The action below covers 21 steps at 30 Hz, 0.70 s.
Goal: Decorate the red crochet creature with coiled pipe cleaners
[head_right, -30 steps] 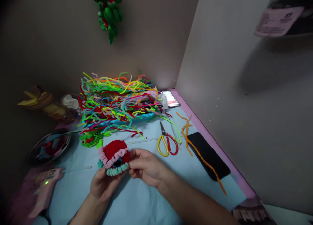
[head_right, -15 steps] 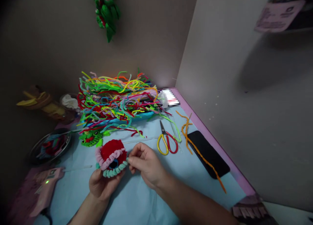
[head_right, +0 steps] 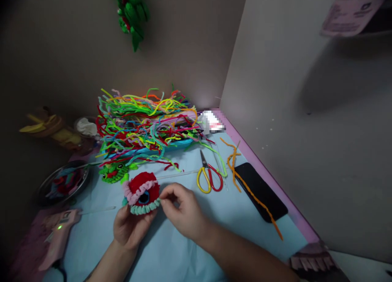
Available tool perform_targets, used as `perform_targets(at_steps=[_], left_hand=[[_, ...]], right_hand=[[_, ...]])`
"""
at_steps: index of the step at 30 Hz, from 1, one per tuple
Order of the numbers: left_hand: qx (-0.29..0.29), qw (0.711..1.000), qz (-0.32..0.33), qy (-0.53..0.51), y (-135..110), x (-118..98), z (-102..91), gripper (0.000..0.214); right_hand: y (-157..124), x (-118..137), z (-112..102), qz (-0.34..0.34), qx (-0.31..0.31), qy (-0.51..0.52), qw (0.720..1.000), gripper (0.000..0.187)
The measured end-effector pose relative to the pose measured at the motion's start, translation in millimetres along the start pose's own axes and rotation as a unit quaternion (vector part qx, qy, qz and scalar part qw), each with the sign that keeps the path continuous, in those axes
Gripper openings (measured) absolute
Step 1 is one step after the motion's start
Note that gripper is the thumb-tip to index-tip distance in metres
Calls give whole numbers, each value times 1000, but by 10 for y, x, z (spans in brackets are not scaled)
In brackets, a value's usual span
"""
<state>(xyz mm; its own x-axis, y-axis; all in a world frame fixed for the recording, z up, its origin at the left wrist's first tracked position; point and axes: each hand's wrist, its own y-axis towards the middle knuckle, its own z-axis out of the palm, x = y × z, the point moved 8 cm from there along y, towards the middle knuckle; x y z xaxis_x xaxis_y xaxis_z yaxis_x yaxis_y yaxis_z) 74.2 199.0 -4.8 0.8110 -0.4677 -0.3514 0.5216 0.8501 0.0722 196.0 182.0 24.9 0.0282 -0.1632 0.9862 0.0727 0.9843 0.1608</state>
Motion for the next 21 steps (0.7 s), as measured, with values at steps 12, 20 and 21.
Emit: perform_targets(at_steps=[12,20,21], left_hand=[[-81,996,23,22,15,-47,-177,29],[-103,994,22,40,19,-15,-205,25],[-107,993,20,44,17,-11,-207,26]], right_hand=[[-4,33,33,-91,6,-40,995,27],[-32,44,77,-81,8,-12,997,8],[-27,-14,85,-49,10,14,999,6]])
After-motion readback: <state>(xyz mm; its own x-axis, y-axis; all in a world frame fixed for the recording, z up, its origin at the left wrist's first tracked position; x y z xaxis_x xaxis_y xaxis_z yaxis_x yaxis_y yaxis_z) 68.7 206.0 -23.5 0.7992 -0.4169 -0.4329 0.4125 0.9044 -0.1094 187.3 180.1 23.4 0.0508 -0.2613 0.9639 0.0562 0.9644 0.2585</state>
